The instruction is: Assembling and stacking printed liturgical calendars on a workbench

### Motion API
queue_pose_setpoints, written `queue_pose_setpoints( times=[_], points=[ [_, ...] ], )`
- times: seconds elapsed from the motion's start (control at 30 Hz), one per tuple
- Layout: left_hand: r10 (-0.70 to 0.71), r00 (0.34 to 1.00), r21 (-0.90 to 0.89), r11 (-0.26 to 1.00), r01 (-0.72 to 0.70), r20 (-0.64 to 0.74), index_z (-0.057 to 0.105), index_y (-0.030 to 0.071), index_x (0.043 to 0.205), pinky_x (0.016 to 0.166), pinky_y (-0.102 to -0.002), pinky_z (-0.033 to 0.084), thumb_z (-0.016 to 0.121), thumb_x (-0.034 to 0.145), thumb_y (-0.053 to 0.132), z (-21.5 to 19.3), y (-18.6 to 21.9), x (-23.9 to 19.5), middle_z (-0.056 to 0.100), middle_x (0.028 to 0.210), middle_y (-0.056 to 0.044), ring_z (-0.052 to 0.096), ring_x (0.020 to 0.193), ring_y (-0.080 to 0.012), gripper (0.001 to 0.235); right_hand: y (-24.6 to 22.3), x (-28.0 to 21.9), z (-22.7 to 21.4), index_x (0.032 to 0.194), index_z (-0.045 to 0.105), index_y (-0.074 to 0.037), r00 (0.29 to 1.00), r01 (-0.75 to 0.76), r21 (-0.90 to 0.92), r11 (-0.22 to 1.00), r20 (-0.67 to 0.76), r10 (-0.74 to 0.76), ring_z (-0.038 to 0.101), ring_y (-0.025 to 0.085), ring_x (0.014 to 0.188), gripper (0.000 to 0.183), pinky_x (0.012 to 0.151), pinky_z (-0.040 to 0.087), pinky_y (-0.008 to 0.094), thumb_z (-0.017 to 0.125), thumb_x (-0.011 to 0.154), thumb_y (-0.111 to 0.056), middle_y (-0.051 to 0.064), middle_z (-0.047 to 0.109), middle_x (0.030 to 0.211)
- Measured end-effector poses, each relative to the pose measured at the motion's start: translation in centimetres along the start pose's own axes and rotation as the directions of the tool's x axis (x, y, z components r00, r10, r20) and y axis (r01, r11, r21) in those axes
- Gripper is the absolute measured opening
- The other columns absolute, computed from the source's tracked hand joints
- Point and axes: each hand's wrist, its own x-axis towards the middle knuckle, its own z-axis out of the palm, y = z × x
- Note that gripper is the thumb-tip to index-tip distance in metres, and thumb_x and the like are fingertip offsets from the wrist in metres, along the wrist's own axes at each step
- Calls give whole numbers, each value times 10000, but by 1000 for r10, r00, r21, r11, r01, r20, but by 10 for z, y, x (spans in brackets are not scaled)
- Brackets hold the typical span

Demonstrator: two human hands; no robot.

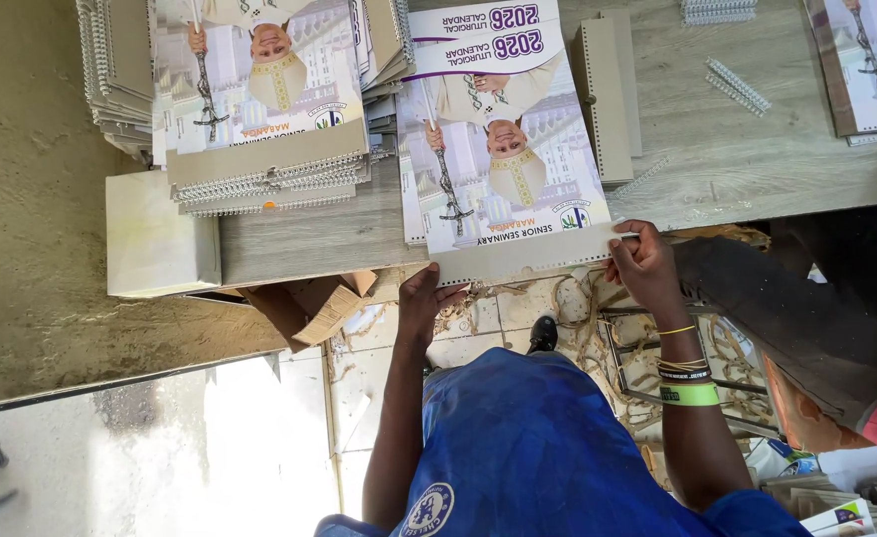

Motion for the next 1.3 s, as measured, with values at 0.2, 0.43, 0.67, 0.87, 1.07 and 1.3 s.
queue_pose_setpoints(
  times=[0.2,0.43,0.67,0.87,1.07,1.3],
  points=[
    [-10,1000,-10,1000,10,-9,685,-54,1224,902,-530,678,635,1109,382,-1,0,2,786,1074,-289,790,1034,-433,455,-1,4,5,1341,540,22,999,0,32,999,-52,2,686,205,537,253,491,522,288,573,1160,-152,220,733,799],
    [-10,999,-9,1000,10,-31,691,-59,1172,874,-506,687,638,1106,384,-4,-4,4,791,1042,-292,795,1006,-427,451,-1,10,8,1348,540,1,998,-30,42,999,-59,32,679,190,551,257,492,487,283,566,1156,-169,197,742,837],
    [36,997,-5,999,-37,-75,685,-63,1114,818,-463,707,646,1104,349,0,-11,10,792,977,-275,811,943,-400,414,18,72,-61,1375,675,-104,924,126,-513,849,-251,-288,656,361,961,275,811,514,480,634,1116,-22,204,704,1113],
    [33,996,23,999,-31,-86,685,-88,1116,830,-483,701,652,1103,337,6,0,1,787,973,-286,807,947,-417,426,72,136,-98,1273,775,-275,974,193,-876,441,115,-197,441,403,1446,261,1128,421,592,697,1033,-210,70,578,1460],
    [40,995,-13,999,-41,-97,685,-66,1093,810,-485,704,676,1088,358,13,4,-5,783,950,-272,807,943,-422,423,75,123,-82,1306,618,-114,971,115,-609,785,-99,-218,620,247,956,173,863,474,438,610,1134,-96,122,700,1076],
    [25,998,-37,999,-27,-56,680,-14,1052,804,-457,704,678,1089,375,7,-19,15,781,933,-233,810,959,-410,391,-18,38,85,1142,734,-103,999,30,545,838,-30,-15,725,260,916,225,830,586,406,586,1162,-272,144,764,1050]
  ],
)
